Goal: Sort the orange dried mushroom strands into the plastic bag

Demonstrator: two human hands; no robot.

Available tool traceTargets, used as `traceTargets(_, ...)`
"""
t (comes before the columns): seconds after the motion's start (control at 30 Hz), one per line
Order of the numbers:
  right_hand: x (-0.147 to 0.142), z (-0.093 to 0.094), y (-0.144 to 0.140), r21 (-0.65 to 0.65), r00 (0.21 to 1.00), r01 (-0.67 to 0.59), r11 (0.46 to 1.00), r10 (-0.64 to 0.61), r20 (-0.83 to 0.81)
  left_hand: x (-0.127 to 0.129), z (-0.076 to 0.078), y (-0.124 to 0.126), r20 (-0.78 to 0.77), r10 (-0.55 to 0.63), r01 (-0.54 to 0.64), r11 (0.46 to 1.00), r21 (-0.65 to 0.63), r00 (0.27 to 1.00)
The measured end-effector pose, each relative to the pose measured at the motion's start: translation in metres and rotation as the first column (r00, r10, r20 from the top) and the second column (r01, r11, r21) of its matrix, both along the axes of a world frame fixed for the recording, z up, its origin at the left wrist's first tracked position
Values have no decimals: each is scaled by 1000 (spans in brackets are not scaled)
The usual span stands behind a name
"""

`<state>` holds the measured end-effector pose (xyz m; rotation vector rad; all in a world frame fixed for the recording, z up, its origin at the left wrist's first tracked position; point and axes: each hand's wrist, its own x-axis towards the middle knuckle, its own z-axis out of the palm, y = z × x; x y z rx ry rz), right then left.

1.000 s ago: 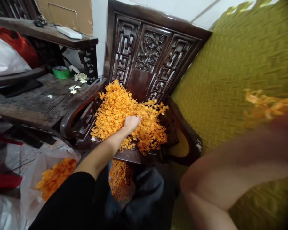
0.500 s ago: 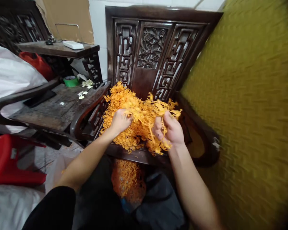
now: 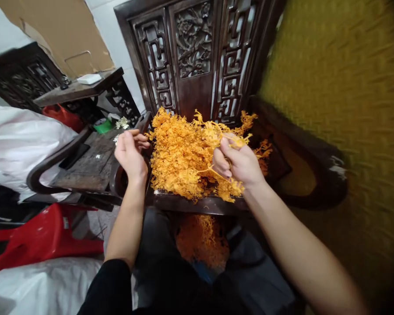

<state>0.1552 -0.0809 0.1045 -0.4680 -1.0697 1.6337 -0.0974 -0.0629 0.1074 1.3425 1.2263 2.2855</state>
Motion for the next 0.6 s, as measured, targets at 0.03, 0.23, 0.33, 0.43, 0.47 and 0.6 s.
traceTargets(0.03, 0, -1, 2, -22, 1000, 4, 1000, -4, -1, 5, 4, -7, -94, 62, -56, 997, 61, 994)
traceTargets(0.23, 0, -10, 11, -209, 997, -59, 976, 46, -68, 54, 10, -42, -927, -134, 216, 975, -58, 351)
traceTargets(0.33, -1, -14, 9, -218, 993, -104, 970, 88, -80, 72, 5, -45, -962, -194, 273, 952, -137, 193)
traceTargets(0.43, 0, -15, 8, -241, 992, -114, 964, 98, -75, 78, 2, -44, -943, -210, 312, 942, -125, 257)
traceTargets(0.47, 2, -15, 8, -239, 991, -128, 962, 119, -54, 78, 1, -44, -921, -232, 328, 936, -125, 311)
traceTargets(0.6, 16, -15, 13, -180, 982, -59, 982, 89, 164, 75, -2, -40, -632, -346, 296, 936, -188, 693)
